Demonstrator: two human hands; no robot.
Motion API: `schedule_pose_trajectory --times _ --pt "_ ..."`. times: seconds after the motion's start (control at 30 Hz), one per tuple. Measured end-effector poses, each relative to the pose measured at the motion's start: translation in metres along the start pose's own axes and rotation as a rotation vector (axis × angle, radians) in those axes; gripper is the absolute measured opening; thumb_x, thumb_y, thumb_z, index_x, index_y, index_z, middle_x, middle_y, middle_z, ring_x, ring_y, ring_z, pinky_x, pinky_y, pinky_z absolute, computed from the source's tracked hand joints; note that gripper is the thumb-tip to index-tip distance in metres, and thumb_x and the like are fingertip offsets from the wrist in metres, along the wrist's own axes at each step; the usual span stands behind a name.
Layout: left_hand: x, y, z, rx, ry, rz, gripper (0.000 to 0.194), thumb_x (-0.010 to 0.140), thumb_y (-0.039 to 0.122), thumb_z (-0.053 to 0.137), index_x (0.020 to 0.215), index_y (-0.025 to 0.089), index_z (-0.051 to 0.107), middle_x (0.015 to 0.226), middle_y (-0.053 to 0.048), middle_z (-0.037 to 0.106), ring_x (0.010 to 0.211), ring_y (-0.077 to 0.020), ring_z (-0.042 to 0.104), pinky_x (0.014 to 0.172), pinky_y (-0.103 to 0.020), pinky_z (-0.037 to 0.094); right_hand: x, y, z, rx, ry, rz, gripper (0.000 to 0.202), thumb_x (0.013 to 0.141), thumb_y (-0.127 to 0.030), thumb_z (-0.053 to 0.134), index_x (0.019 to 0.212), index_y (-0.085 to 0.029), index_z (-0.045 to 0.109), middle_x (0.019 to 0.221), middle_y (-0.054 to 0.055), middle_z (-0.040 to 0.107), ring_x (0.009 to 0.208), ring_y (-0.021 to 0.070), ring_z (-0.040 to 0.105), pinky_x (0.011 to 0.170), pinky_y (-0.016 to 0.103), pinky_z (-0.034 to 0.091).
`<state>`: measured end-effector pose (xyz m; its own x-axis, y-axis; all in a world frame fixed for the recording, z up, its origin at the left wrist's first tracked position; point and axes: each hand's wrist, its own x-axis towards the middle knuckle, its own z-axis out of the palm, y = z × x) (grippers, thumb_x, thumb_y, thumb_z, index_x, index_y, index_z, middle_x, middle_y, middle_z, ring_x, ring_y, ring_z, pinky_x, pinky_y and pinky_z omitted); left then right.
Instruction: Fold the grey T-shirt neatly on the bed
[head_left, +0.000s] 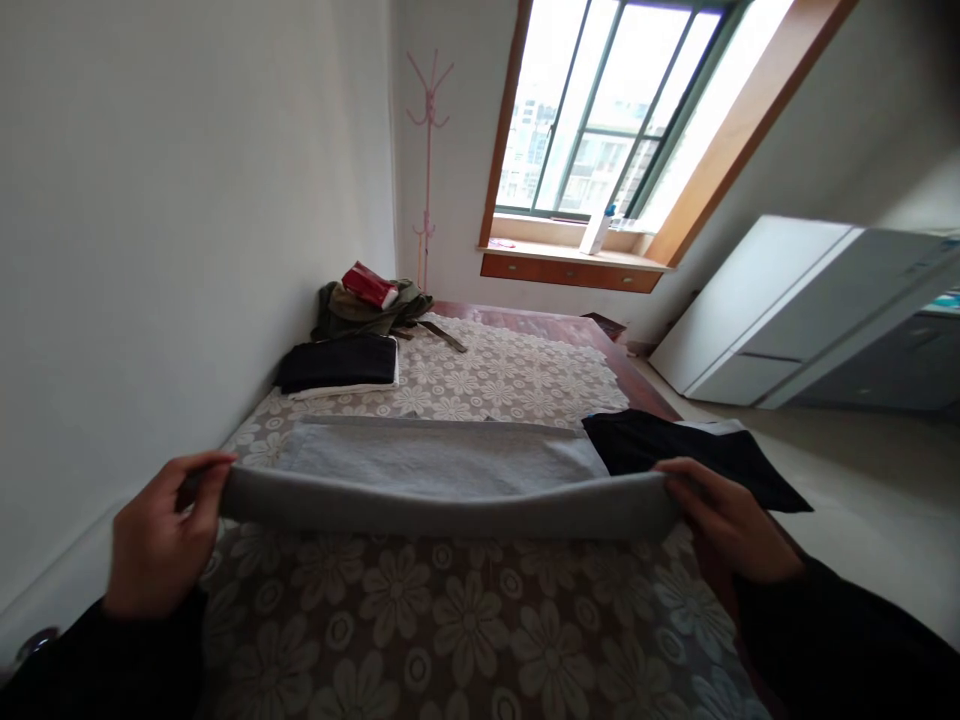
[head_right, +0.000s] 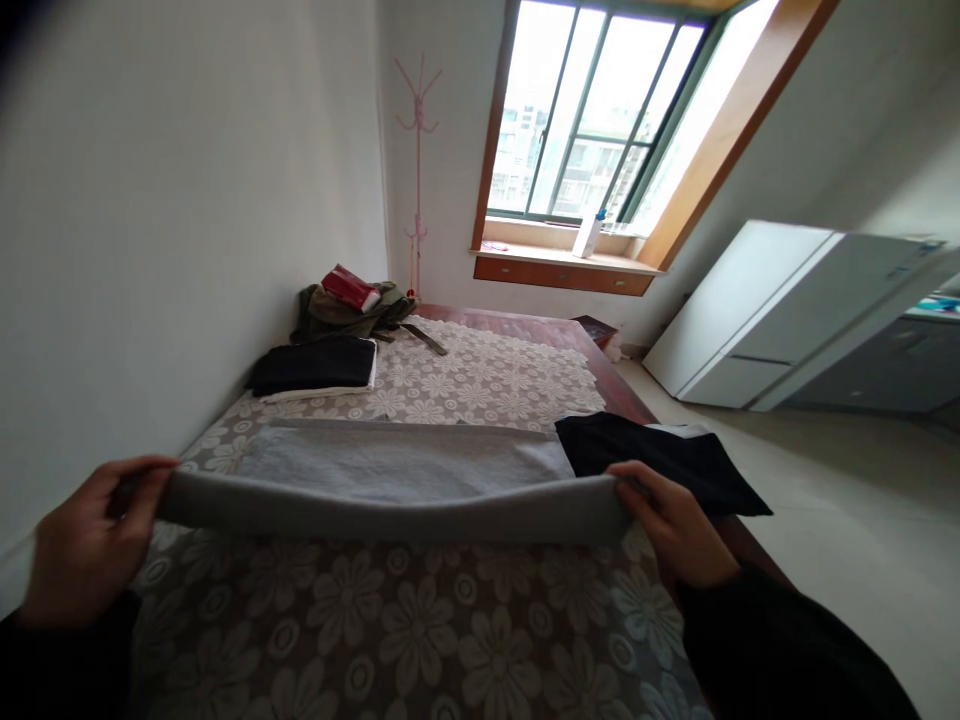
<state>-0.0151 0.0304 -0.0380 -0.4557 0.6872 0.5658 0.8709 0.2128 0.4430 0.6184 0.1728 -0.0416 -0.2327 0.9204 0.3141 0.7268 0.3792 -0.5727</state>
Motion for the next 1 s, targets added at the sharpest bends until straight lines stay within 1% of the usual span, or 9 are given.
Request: schedule_pose_trajectory --times 0.07,0.17,0.33,0.43,0.53,0.6,0.67,0.83,1.0 --pt "0.039 0.020 0.024 -0.016 -0.084 -0.021 0.032 0.099 0.045 0.047 0.107 0.026 0.071 0.111 -0.001 0.080 0.093 -0.0231 0.076 0.093 -0.037 0.061 0.047 0.006 0.014 -0.053 -0.052 0.011 0.041 0.096 -0.055 0.057 0.105 -0.020 0.075 0.097 0.009 0.077 0.090 0.0282 0.073 0.083 0.038 0.061" --pt "0.082 0.027 0.072 0.018 -0.217 0.020 0.036 0.098 0.035 0.042 0.109 0.019 0.072 0.117 -0.009 0.079 0.109 -0.0279 0.073 0.104 -0.040 0.056 0.101 0.017 0.043 -0.181 -0.145 0.044 0.031 0.094 -0.038 0.053 0.103 -0.019 0.076 0.098 0.010 0.079 0.095 0.0288 0.074 0.090 0.039 0.057" --pt "0.102 0.011 0.133 0.154 -0.431 0.006 0.036 0.098 0.033 0.042 0.110 0.020 0.074 0.111 -0.013 0.080 0.103 -0.0312 0.074 0.090 -0.039 0.058 0.135 0.025 0.087 -0.459 -0.251 0.108 0.025 0.096 -0.019 0.053 0.104 -0.017 0.077 0.113 0.013 0.079 0.110 0.0266 0.072 0.097 0.034 0.053" --pt "0.100 0.004 0.142 0.162 -0.446 0.012 0.039 0.099 0.033 0.040 0.114 0.020 0.074 0.114 -0.015 0.079 0.102 -0.0331 0.074 0.088 -0.042 0.058 0.133 0.024 0.094 -0.560 -0.294 0.111 0.029 0.103 -0.019 0.049 0.113 -0.018 0.076 0.122 0.012 0.077 0.114 0.0257 0.071 0.098 0.034 0.053" --pt "0.094 0.008 0.136 0.221 -0.411 0.097 0.051 0.102 0.035 0.032 0.134 0.017 0.069 0.133 -0.018 0.072 0.118 -0.0365 0.070 0.099 -0.049 0.057 0.124 0.016 0.089 -0.671 -0.275 0.110 0.030 0.103 -0.019 0.051 0.124 -0.016 0.074 0.133 0.015 0.072 0.122 0.0290 0.068 0.102 0.040 0.052" --pt "0.085 0.021 0.132 0.235 -0.425 0.240 0.056 0.104 0.038 0.031 0.144 0.016 0.064 0.145 -0.019 0.066 0.132 -0.0373 0.063 0.113 -0.054 0.051 0.115 -0.001 0.089 -0.728 -0.199 0.073 0.037 0.101 -0.022 0.058 0.135 -0.016 0.070 0.143 0.017 0.067 0.129 0.0344 0.063 0.105 0.048 0.052" --pt "0.067 0.044 0.132 0.185 -0.532 0.411 0.058 0.106 0.044 0.031 0.148 0.017 0.062 0.154 -0.017 0.061 0.145 -0.0355 0.054 0.124 -0.056 0.041 0.105 -0.028 0.098 -0.681 -0.144 -0.068 0.043 0.102 -0.027 0.060 0.144 -0.019 0.065 0.152 0.016 0.061 0.136 0.0363 0.058 0.109 0.053 0.050" --pt "0.010 0.108 0.163 0.064 -0.832 0.592 0.066 0.108 0.061 0.028 0.164 0.031 0.045 0.173 -0.009 0.040 0.162 -0.0397 0.030 0.128 -0.072 0.027 0.088 -0.100 0.164 -0.371 -0.303 -0.460 0.050 0.108 -0.041 0.052 0.155 -0.025 0.058 0.160 0.010 0.056 0.148 0.0300 0.049 0.124 0.051 0.040" --pt "-0.008 0.125 0.189 0.049 -0.783 0.588 0.071 0.107 0.060 0.036 0.171 0.031 0.030 0.180 -0.007 0.024 0.167 -0.0430 0.009 0.130 -0.076 0.010 0.082 -0.105 0.224 -0.388 -0.375 -0.453 0.064 0.110 -0.050 0.044 0.169 -0.026 0.040 0.176 0.007 0.032 0.164 0.0368 0.025 0.131 0.065 0.024"
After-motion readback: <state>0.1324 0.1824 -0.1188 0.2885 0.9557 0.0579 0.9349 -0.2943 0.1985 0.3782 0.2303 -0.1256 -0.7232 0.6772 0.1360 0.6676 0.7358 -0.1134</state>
